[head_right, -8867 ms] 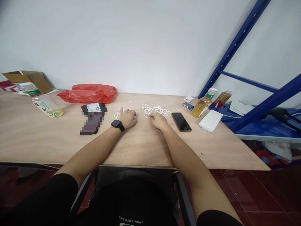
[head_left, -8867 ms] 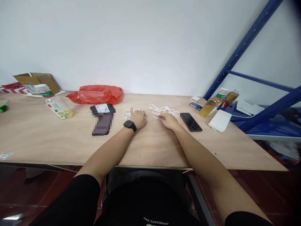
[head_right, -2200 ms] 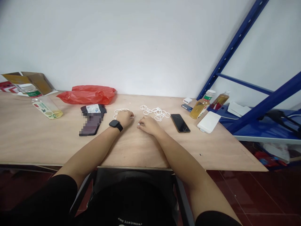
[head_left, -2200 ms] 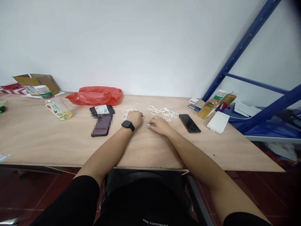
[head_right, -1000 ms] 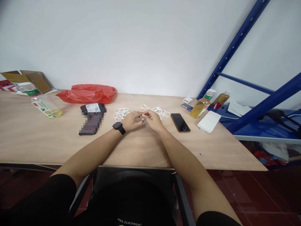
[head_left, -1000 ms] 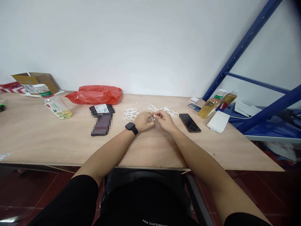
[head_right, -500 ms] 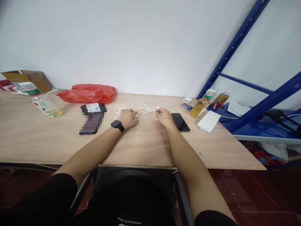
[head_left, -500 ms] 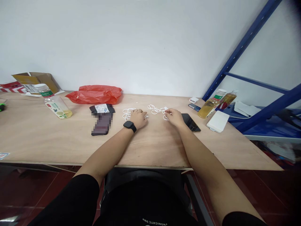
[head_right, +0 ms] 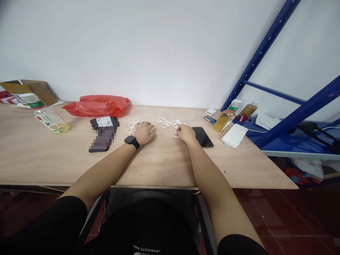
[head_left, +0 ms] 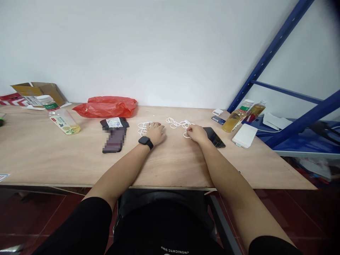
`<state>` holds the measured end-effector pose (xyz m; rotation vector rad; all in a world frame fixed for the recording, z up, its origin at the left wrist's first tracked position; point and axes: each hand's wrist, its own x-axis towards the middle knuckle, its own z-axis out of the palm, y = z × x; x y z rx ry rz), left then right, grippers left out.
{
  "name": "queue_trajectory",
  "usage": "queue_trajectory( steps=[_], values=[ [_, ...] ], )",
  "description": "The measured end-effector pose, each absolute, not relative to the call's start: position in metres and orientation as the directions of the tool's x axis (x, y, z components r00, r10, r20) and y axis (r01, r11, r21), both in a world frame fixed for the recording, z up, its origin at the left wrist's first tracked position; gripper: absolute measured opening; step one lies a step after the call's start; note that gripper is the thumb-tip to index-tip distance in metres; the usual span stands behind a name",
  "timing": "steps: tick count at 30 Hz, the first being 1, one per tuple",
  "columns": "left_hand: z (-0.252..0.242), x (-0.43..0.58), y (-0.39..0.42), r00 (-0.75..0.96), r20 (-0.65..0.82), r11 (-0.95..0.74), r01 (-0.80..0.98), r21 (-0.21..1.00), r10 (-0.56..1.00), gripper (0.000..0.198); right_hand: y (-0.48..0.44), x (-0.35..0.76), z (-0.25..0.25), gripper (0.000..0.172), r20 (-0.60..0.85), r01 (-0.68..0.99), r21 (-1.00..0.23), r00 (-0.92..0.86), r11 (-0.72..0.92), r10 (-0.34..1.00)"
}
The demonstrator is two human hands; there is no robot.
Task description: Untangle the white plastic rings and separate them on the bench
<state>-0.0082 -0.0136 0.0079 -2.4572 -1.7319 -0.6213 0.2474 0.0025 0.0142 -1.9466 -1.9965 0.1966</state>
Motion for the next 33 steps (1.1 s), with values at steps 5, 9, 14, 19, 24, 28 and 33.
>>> queue_trajectory(
  steps=[5,9,14,19,24,28,33],
  values=[
    [0.008,-0.004,-0.014,0.390,0.392,-0.497,0.839,0.222,0.833,0.043,0.002,0.247,0.016,0.020,0.165,0.932,-0.360,0.009,0.052,0.986],
    [0.007,-0.002,-0.013,0.440,0.400,-0.552,0.802,0.227,0.804,0.043,0.005,0.248,0.012,0.017,0.080,0.938,-0.334,-0.068,0.091,0.994],
    [0.007,-0.003,-0.014,0.463,0.411,-0.588,0.766,0.259,0.785,0.042,0.003,0.245,0.013,0.011,0.206,0.935,-0.310,-0.113,0.174,0.972],
    [0.010,0.001,-0.018,0.514,0.506,-0.699,0.651,0.296,0.693,0.040,-0.003,0.223,0.011,0.009,0.238,0.704,-0.679,-0.056,0.207,0.970],
    [0.014,0.004,-0.019,0.507,0.594,-0.769,0.532,0.355,0.625,0.030,-0.013,0.200,0.005,0.018,0.098,0.298,-0.941,-0.207,0.158,0.973],
    [0.017,0.006,-0.021,0.498,0.614,-0.790,0.381,0.480,0.613,0.027,-0.022,0.195,0.012,0.021,0.054,0.225,-0.967,-0.278,0.120,0.959],
    [0.010,0.010,-0.017,0.405,0.511,-0.631,0.260,0.731,0.758,0.026,-0.023,0.195,0.015,0.022,-0.056,0.195,-0.981,-0.212,-0.014,0.976]
  ],
)
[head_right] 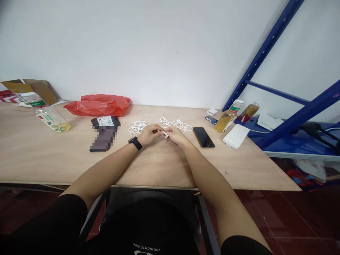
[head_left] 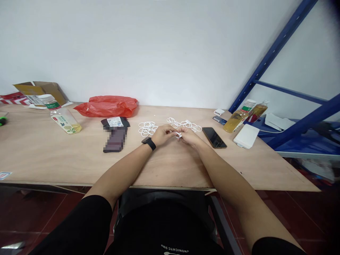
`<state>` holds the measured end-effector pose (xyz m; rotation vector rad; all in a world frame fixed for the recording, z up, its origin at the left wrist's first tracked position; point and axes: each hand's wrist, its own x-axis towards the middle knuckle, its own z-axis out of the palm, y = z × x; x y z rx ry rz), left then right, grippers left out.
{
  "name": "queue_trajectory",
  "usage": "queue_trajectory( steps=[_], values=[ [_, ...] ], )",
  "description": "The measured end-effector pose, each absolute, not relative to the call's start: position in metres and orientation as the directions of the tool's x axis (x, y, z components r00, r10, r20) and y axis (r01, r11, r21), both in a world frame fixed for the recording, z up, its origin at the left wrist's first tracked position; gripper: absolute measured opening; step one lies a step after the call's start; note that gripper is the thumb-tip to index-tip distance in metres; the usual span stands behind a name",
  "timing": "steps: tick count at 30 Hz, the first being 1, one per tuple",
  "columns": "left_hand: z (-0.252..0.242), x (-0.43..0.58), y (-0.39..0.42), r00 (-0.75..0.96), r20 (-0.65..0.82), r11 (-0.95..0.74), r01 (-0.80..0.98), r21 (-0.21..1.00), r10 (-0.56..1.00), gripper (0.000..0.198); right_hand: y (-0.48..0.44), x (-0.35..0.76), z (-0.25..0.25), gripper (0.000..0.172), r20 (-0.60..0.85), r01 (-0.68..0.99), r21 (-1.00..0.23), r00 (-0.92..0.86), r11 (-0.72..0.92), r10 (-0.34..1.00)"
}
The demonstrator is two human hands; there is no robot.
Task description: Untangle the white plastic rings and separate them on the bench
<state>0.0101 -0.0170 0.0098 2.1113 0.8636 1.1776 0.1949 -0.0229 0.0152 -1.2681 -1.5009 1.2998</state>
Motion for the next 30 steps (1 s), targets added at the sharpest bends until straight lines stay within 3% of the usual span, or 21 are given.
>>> queue_trajectory(
  steps=[4,9,20,30],
  values=[
    [-0.001,0.006,-0.005,0.227,0.368,-0.413,0.203,0.888,0.902,0.028,-0.019,0.194,0.013,0.026,0.026,0.084,-0.996,-0.129,0.037,0.991],
    [-0.004,0.003,-0.003,0.105,0.338,-0.354,0.254,0.900,0.935,0.024,-0.021,0.189,0.014,0.040,0.105,0.034,-0.993,-0.186,0.113,0.977],
    [0.000,0.009,-0.008,0.192,0.407,-0.437,0.152,0.886,0.893,0.031,-0.020,0.187,0.014,0.045,0.155,0.023,-0.987,-0.114,0.159,0.981],
    [0.002,0.005,-0.008,0.245,0.362,-0.396,0.106,0.912,0.899,0.037,-0.019,0.188,0.011,0.037,0.188,0.038,-0.980,-0.128,0.194,0.974]
  ],
)
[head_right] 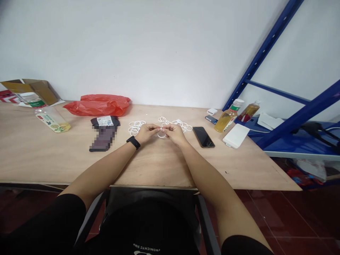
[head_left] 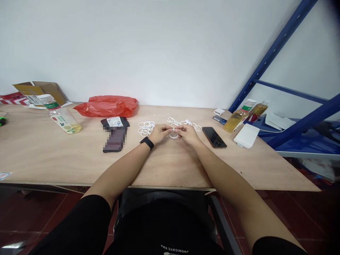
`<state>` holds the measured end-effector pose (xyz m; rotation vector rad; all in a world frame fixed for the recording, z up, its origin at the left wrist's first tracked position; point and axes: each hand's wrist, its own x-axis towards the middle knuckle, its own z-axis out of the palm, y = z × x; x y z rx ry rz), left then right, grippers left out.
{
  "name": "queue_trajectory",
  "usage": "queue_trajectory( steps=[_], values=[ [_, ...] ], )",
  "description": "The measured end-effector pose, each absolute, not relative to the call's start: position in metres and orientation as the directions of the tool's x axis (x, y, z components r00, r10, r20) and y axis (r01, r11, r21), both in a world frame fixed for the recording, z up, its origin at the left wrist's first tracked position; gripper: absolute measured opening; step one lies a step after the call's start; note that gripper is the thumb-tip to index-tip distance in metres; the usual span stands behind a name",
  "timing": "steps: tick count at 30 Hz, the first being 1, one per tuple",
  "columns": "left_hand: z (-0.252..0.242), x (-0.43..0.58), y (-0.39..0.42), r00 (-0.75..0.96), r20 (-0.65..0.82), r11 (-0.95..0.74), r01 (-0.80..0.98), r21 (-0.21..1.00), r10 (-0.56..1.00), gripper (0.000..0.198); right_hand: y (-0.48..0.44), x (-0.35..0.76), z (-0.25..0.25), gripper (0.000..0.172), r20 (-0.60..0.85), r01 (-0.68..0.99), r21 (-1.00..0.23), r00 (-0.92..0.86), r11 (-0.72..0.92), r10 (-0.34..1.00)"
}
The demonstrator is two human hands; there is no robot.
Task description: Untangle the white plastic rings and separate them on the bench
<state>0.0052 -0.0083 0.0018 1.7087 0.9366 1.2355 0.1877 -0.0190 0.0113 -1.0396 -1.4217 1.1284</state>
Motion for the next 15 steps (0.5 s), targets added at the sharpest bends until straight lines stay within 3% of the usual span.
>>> queue_trajectory(
  steps=[15],
  values=[
    [0.0046,0.0079,-0.0076,0.283,0.299,-0.310,-0.006,0.951,0.911,0.048,-0.0208,0.1856,0.0154,0.038,0.256,0.047,-0.963,-0.136,0.265,0.957]
  ],
)
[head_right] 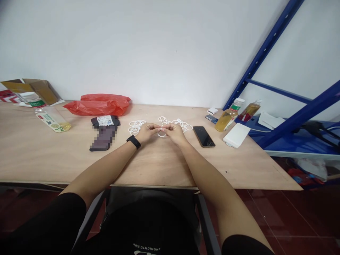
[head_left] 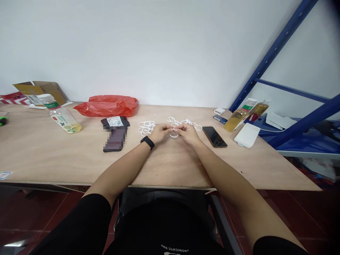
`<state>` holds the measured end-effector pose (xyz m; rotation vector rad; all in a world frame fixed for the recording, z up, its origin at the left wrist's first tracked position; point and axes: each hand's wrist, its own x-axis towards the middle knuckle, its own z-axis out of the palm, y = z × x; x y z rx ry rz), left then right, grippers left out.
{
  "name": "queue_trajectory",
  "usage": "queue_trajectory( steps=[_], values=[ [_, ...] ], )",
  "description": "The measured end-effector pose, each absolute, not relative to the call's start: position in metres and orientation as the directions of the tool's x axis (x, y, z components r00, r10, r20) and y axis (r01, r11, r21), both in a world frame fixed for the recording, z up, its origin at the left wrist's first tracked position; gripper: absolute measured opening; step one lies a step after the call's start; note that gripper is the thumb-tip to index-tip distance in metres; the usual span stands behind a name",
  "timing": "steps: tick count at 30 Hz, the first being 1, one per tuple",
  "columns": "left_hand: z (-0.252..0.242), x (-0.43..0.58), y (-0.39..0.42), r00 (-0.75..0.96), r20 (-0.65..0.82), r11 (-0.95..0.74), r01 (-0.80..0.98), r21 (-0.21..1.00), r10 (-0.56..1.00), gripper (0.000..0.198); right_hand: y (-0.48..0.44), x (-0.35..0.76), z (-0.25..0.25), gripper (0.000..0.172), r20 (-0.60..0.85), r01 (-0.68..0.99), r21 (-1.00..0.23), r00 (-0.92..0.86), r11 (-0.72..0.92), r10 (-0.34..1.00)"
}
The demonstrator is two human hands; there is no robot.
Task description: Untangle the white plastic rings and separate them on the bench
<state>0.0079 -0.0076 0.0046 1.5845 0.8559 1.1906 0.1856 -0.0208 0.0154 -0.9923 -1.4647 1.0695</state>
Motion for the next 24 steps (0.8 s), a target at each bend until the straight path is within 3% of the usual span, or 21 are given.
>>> queue_trajectory(
  steps=[11,18,20,24],
  values=[
    [0.011,0.009,-0.007,0.329,0.290,-0.300,-0.021,0.954,0.899,0.044,-0.014,0.183,0.011,0.037,0.311,0.021,-0.949,-0.109,0.315,0.944],
    [-0.002,0.011,0.003,0.266,0.331,-0.391,0.220,0.894,0.906,0.025,-0.004,0.193,0.006,0.031,0.356,0.314,-0.867,-0.156,0.388,0.921],
    [-0.002,0.005,0.003,0.262,0.387,-0.464,0.383,0.799,0.884,0.024,0.000,0.206,0.007,0.028,0.400,0.468,-0.783,-0.125,0.410,0.908],
    [0.004,-0.010,0.002,0.396,0.469,-0.597,0.675,0.434,0.789,0.027,0.007,0.238,0.009,0.028,0.374,0.795,-0.553,-0.030,0.249,0.927]
  ],
)
